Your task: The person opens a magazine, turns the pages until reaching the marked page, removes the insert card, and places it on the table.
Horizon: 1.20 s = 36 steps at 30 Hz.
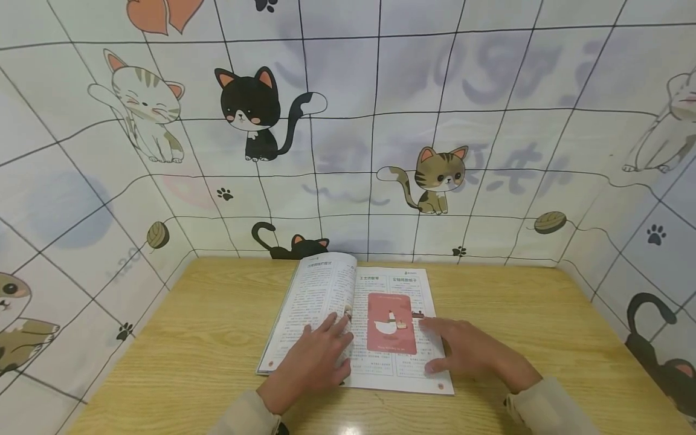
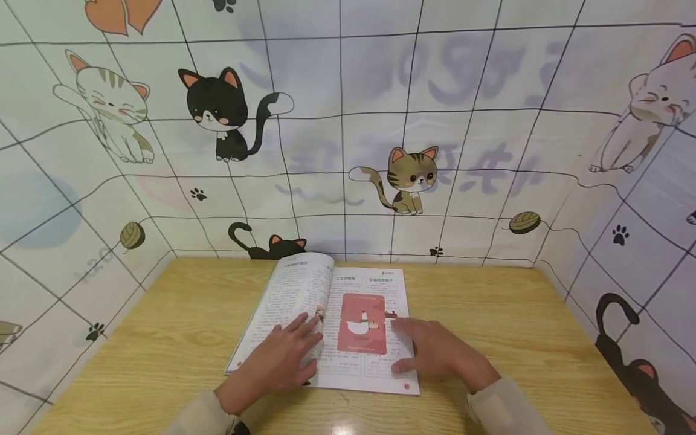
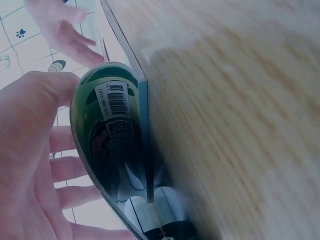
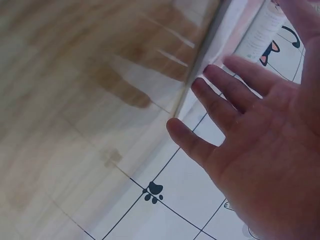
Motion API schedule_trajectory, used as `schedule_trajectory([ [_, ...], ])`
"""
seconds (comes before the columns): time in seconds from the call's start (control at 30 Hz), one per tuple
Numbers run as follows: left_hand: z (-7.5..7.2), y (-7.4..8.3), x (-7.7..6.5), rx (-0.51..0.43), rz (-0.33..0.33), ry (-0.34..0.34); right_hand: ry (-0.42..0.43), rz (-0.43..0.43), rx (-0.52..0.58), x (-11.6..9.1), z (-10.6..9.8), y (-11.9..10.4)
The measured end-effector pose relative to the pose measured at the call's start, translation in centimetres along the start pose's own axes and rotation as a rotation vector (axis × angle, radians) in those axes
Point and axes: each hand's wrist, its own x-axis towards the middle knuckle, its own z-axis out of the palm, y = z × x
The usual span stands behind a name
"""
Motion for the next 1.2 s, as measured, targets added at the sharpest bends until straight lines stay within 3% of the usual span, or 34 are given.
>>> schedule_trajectory([
  [0.37, 0.2, -0.2, 0.0, 0.003, 0.015, 0.001, 0.146, 0.014, -0.059, 3.7, 0.0, -0.5],
  [0.7, 0.3, -0.4, -0.1, -0.015, 0.037, 0.010, 0.125, 0.085, 0.051, 7.1, 1.1, -0.9],
  [1.2, 0.5, -0.5, 0.1, 0.002, 0.046, 0.010, 0.127, 0.082, 0.016, 8.3, 1.6, -1.2],
])
